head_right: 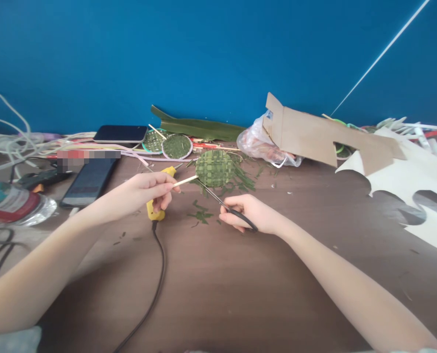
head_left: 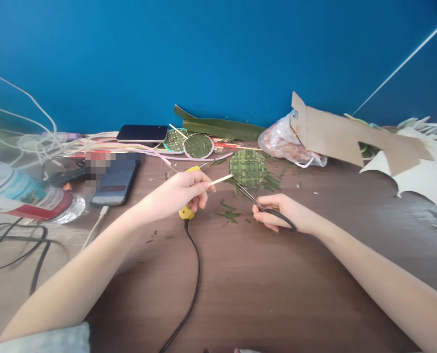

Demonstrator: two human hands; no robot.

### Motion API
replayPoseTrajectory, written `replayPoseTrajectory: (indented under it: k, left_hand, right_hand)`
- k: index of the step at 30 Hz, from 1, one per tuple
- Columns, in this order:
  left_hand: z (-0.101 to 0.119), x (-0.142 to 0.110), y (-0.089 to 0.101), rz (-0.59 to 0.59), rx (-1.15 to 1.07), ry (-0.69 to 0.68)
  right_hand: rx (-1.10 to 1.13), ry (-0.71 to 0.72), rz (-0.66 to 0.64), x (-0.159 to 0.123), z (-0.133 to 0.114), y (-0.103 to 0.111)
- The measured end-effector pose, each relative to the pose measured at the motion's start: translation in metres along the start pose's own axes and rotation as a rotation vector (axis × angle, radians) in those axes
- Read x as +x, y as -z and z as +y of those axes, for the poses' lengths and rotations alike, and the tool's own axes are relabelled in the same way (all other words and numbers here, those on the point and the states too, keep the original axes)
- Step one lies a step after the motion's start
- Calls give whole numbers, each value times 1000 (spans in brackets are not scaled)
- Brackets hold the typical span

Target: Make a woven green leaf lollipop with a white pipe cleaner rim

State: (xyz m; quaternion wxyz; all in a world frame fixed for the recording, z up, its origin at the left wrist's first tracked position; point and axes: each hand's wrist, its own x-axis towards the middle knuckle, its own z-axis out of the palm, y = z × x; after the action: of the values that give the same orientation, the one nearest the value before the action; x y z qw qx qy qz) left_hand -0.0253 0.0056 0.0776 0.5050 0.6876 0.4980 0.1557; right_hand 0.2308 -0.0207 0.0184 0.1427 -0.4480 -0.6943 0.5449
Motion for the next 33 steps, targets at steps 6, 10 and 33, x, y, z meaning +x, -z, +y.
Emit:
replayPoseTrajectory:
  k: [6,10,33]
  left_hand:
    - [0,1,0,-5,0,-5]
    - [0,1,0,-4,6,2]
    - [-5,4,-2,32,-20,-23]
  right_hand:
    - [-14,-1,17,0,-1,-1]
    - [2,-14,34,0,0,-3]
    - [-10,-41,19,1,-2,-2]
